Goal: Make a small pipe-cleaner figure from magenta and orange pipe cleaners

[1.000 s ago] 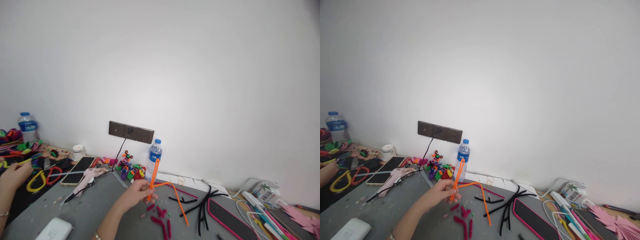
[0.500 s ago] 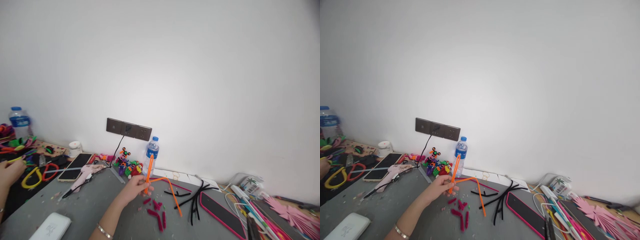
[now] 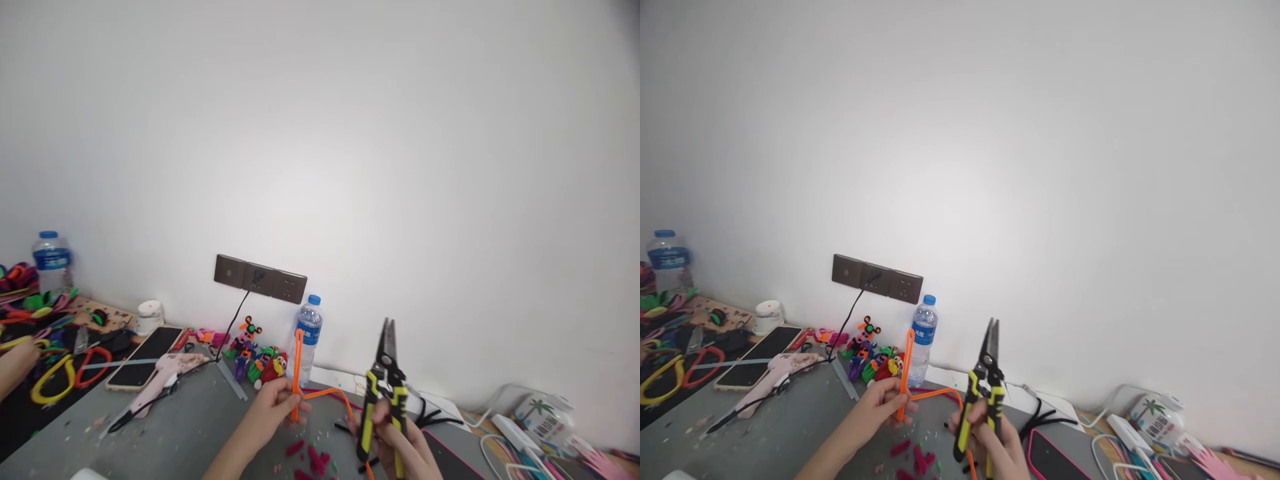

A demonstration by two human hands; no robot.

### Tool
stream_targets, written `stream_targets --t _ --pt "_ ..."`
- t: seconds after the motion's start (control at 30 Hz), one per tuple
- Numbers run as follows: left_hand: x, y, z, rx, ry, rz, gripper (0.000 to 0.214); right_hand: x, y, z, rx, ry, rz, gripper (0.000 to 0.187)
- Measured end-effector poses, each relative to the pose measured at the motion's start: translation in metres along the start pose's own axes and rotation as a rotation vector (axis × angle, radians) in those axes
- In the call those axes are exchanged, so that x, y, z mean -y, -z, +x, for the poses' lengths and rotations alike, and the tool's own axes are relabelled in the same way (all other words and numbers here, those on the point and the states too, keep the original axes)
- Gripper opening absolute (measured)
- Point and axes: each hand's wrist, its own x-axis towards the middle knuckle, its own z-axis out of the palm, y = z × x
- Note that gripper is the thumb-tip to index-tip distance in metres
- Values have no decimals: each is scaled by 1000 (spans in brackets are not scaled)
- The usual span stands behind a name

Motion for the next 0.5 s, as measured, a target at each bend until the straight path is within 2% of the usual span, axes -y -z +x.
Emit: stream_targets --t 0.1,0.2,0.33,0.4,0.5 --pt "4 -7 2 -39 -43 -101 44 -2 -23 11 87 -85 115 23" --pt "6 -13 4 -69 -84 -207 34 -18 -38 15 158 -113 164 16" --pt "8 -19 5 -116 -113 -175 26 -46 -49 12 105 -51 180 20" --pt "8 -22 4 -159 -137 -96 30 -55 -50 10 67 21 56 27" --pt "7 -26 0 -208 -199 41 39 -58 -48 7 24 175 -300 33"
